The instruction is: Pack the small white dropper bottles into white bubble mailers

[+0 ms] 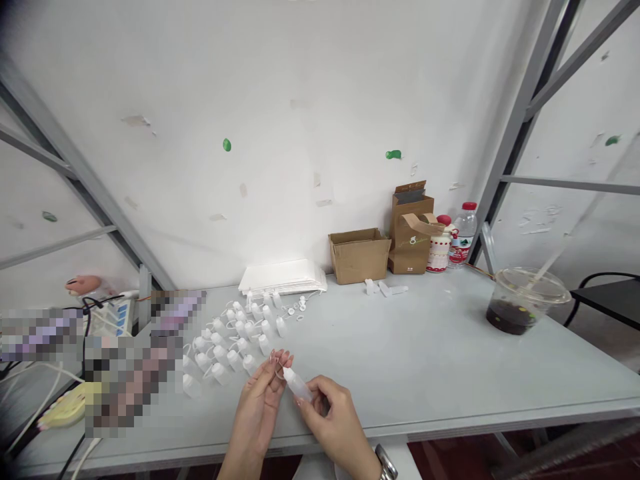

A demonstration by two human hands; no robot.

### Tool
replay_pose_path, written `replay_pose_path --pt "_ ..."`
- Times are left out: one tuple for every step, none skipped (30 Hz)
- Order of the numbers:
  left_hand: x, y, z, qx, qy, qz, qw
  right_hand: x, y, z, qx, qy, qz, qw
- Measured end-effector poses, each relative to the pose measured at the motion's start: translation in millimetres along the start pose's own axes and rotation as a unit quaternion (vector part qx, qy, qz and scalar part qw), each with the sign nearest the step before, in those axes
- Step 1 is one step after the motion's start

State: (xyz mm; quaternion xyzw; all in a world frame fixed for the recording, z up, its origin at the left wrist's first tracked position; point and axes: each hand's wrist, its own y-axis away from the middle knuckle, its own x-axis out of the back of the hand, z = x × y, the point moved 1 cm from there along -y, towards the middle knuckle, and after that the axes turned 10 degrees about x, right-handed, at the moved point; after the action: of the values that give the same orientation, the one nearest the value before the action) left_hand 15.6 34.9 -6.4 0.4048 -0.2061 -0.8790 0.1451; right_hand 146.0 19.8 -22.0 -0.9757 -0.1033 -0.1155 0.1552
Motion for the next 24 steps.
replay_pose_path --pt "-0.3 0.0 0.0 0.002 0.001 -0.001 1.000 -0.1 -0.2 0.2 -0.001 0.002 0.001 1.000" --pt "-0.6 0.0 0.0 0.003 0.001 -0.002 1.000 -0.2 -0.2 0.5 -0.001 0.003 0.001 1.000" --pt "-0.7 -0.1 0.1 0.004 0.000 -0.003 1.000 -0.3 -0.1 0.8 -0.001 0.004 0.001 1.000" --pt "-0.8 -0.2 0.3 0.004 -0.002 -0.003 1.000 -0.4 0.2 1.2 0.000 0.004 0.000 1.000" --pt "-0.8 -0.2 0.4 0.003 -0.003 -0.004 1.000 -0.5 0.5 1.5 0.001 0.004 0.000 1.000" --pt "-0.6 -0.2 0.6 0.003 -0.006 -0.005 1.000 -0.4 0.9 1.7 0.003 0.003 -0.001 1.000" --pt "-0.4 -0.1 0.7 0.002 -0.008 -0.008 1.000 -0.4 1.3 1.8 0.005 0.003 0.000 1.000" --pt "0.0 0.0 0.8 0.001 -0.010 -0.010 1.000 -0.2 1.6 1.7 0.006 0.004 0.000 1.000" --pt "0.4 0.0 0.9 0.001 -0.012 -0.011 1.000 -0.1 1.8 1.4 0.007 0.005 0.000 1.000" --pt "1.0 0.1 0.9 0.000 -0.014 -0.013 1.000 0.1 1.8 1.0 0.007 0.006 0.001 1.000" --pt "1.6 0.0 0.9 -0.001 -0.017 -0.014 1.000 0.3 1.8 0.5 0.008 0.006 0.002 1.000" --pt "2.2 -0.1 0.9 -0.001 -0.021 -0.013 1.000 0.4 1.6 0.1 0.007 0.006 0.002 1.000" --pt "2.9 -0.2 0.9 -0.004 -0.026 -0.012 1.000 0.5 1.4 -0.2 0.006 0.006 0.002 1.000" --pt "3.4 -0.4 0.9 -0.007 -0.032 -0.012 0.999 0.5 1.2 -0.3 0.006 0.006 0.002 1.000" --pt "3.9 -0.6 0.8 -0.009 -0.038 -0.014 0.999 0.4 1.0 -0.2 0.005 0.006 0.003 1.000" --pt "4.3 -0.7 0.7 -0.010 -0.043 -0.018 0.999 0.3 0.8 0.1 0.005 0.007 0.003 1.000" --pt "4.5 -0.9 0.6 -0.010 -0.047 -0.023 0.999 0.1 0.6 0.5 0.005 0.007 0.002 1.000" --pt "4.6 -1.0 0.5 -0.009 -0.051 -0.030 0.998 -0.2 0.5 1.0 0.006 0.008 0.002 1.000" --pt "4.6 -1.0 0.4 -0.007 -0.054 -0.035 0.998 -0.4 0.5 1.5 0.006 0.010 0.002 1.000" --pt "4.5 -1.1 0.3 -0.007 -0.055 -0.039 0.998 -0.5 0.5 2.0 0.007 0.011 0.002 1.000" --pt "4.4 -1.0 0.3 -0.008 -0.055 -0.042 0.998 -0.7 0.7 2.2 0.009 0.011 0.001 1.000" --pt "4.2 -1.0 0.4 -0.010 -0.055 -0.046 0.997 -0.8 0.8 2.3 0.010 0.011 0.001 1.000" --pt "4.0 -0.9 0.5 -0.011 -0.055 -0.050 0.997 -0.8 0.9 2.1 0.010 0.011 0.002 1.000" --pt "3.9 -0.8 0.6 -0.011 -0.052 -0.050 0.997 -0.8 0.9 1.9 0.010 0.012 0.003 1.000"
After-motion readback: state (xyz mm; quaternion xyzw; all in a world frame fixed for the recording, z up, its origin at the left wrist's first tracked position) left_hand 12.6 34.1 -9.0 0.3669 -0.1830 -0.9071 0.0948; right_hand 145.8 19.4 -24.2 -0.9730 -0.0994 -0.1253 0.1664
